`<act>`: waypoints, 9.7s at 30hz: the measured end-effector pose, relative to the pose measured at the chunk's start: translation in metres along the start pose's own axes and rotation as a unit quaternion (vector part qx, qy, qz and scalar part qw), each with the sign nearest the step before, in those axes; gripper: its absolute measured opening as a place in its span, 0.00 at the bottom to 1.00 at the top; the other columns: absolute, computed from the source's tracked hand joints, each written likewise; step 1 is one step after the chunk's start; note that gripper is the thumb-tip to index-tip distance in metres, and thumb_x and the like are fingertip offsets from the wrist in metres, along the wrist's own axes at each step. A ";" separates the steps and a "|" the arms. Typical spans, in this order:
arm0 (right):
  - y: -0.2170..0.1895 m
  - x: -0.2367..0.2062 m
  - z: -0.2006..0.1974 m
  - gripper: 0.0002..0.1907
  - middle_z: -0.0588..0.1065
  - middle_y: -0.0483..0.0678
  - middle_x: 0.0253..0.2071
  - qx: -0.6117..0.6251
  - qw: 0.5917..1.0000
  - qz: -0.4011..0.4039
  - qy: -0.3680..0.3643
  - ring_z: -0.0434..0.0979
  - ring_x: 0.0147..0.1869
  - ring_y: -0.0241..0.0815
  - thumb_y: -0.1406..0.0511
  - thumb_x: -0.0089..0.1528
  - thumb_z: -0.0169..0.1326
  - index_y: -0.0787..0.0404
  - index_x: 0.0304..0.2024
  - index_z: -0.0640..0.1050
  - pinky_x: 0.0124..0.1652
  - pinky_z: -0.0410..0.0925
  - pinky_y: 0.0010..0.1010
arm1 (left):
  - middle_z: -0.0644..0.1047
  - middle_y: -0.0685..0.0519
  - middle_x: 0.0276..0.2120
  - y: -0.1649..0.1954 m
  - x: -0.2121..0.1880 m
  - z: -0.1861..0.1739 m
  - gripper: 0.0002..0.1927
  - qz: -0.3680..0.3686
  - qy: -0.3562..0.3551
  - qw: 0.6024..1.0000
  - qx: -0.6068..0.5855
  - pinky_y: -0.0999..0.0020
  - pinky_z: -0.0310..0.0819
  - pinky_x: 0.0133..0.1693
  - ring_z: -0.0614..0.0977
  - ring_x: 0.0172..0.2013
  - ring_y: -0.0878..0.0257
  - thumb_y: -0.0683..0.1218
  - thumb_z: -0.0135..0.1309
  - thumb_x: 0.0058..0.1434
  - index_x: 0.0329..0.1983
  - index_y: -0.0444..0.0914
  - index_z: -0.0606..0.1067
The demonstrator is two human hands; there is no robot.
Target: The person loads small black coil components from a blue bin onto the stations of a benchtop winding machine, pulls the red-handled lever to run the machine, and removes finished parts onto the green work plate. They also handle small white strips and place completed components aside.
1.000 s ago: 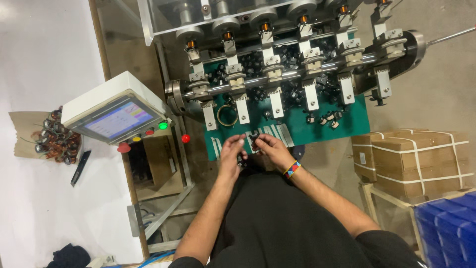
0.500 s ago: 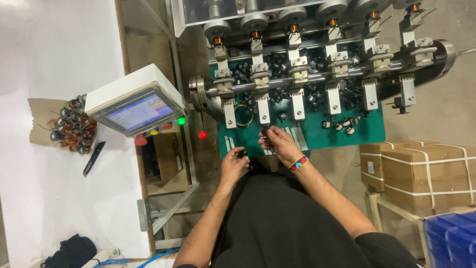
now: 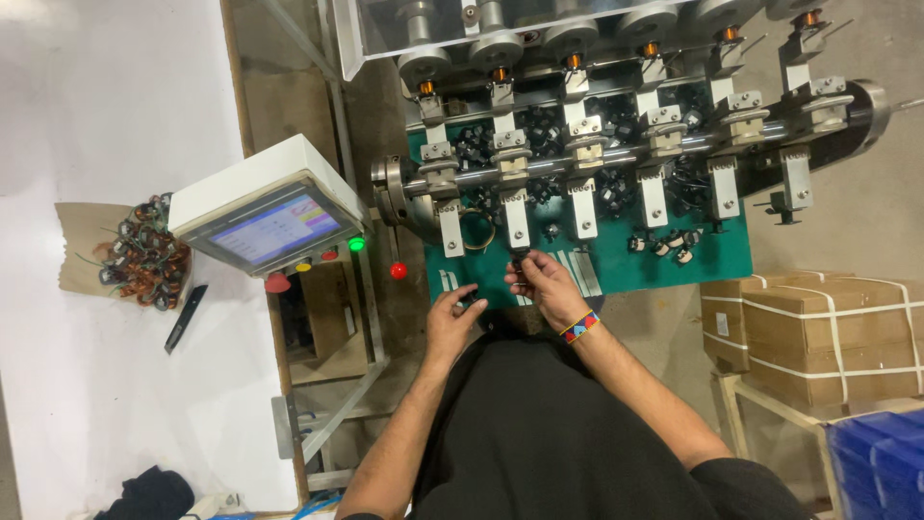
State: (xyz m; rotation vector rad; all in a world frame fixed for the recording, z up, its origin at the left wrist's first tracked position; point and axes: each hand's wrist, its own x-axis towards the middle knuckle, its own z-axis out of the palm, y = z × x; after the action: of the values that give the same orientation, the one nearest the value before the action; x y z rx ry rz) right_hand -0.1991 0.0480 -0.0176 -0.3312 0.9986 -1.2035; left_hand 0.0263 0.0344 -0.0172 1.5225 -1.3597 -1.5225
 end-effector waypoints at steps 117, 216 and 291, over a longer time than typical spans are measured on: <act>0.120 -0.076 0.014 0.25 0.73 0.49 0.55 -0.510 0.734 0.035 -0.447 0.76 0.55 0.41 0.57 0.58 0.65 0.61 0.54 0.78 0.50 0.70 0.30 | 0.82 0.45 0.35 -0.149 -0.319 0.088 0.15 -0.144 0.324 0.932 0.079 0.58 0.78 0.41 0.84 0.36 0.51 0.53 0.65 0.58 0.39 0.38 0.81; -0.021 -0.100 -0.262 0.23 0.73 0.46 0.27 -0.219 0.953 0.106 0.182 0.74 0.26 0.33 0.53 0.71 0.43 0.64 0.43 0.81 0.32 0.71 0.29 | 0.75 0.42 0.49 0.020 0.100 0.349 0.13 0.192 -0.138 0.863 0.447 0.50 0.77 0.41 0.81 0.39 0.43 0.47 0.69 0.52 0.36 0.37 0.80; -0.027 -0.075 -0.206 0.20 0.80 0.55 0.40 -0.475 0.875 -0.002 0.099 0.79 0.44 0.59 0.51 0.65 0.52 0.58 0.46 0.81 0.43 0.71 0.46 | 0.78 0.44 0.41 0.000 0.058 0.266 0.26 0.137 -0.130 0.912 0.365 0.56 0.76 0.41 0.81 0.40 0.47 0.47 0.71 0.46 0.46 0.37 0.76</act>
State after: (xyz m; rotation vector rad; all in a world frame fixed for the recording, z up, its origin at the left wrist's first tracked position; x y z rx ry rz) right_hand -0.3786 0.1612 -0.0789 -0.9897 1.7384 -0.6688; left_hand -0.2370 0.0472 -0.0839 1.4554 -2.3771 -1.1110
